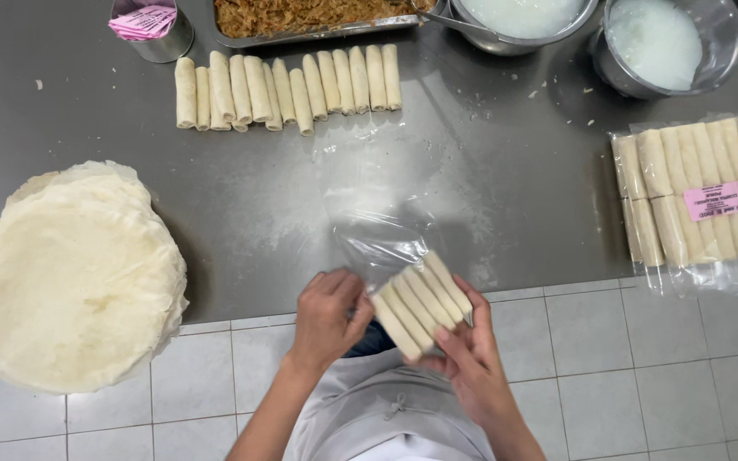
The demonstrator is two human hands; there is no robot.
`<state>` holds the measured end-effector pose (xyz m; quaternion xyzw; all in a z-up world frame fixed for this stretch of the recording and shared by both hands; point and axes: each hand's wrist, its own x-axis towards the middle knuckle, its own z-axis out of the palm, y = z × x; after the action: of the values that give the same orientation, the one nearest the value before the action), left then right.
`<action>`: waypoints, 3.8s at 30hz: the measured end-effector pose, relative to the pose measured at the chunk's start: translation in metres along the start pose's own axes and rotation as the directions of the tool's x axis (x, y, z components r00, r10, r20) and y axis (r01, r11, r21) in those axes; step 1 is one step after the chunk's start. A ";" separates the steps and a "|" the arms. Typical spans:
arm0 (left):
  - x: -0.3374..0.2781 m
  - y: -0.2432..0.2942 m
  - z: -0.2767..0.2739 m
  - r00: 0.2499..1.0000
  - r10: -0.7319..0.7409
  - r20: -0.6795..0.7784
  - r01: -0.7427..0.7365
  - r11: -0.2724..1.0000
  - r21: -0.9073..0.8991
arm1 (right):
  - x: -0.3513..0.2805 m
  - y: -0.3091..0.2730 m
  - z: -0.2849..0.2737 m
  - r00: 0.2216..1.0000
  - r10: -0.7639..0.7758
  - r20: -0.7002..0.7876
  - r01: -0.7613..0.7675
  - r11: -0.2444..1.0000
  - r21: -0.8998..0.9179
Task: The person arranges cylindrical food rolls on a stainless steel table, places them into clear plastic bags, and seals the bags. They then affix pink labels to the packaged rolls and set them aside.
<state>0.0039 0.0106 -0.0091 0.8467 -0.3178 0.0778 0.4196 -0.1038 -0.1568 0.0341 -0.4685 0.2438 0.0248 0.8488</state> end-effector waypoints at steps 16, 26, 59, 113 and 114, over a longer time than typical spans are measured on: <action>0.007 0.002 -0.010 1.000 0.008 0.026 -0.005 0.994 -0.110 | -0.048 0.001 -0.061 0.967 -0.057 0.249 0.107 0.975 -0.193; 0.002 0.051 -0.013 0.991 -0.124 -0.060 0.048 0.720 -0.692 | -0.027 0.004 -0.030 0.935 -0.309 0.175 0.300 0.951 0.077; 0.053 0.070 -0.072 0.803 -0.564 0.193 0.327 0.146 -0.934 | 0.062 -0.029 0.034 0.971 -0.184 0.150 0.210 0.960 -0.186; -0.007 0.012 -0.104 0.544 -0.839 0.025 0.079 0.022 -0.997 | 0.188 -0.041 0.190 0.623 -0.521 0.584 0.735 0.132 -0.666; -0.006 0.010 -0.106 0.557 -0.831 -0.005 0.057 0.045 -0.997 | 0.219 -0.050 0.199 0.496 -0.563 0.661 0.764 -0.077 -0.640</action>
<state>0.0077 0.0896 0.0629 0.3799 0.1737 -0.0114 0.9085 0.1796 -0.0648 0.0653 -0.8945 -0.1590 -0.2262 0.3514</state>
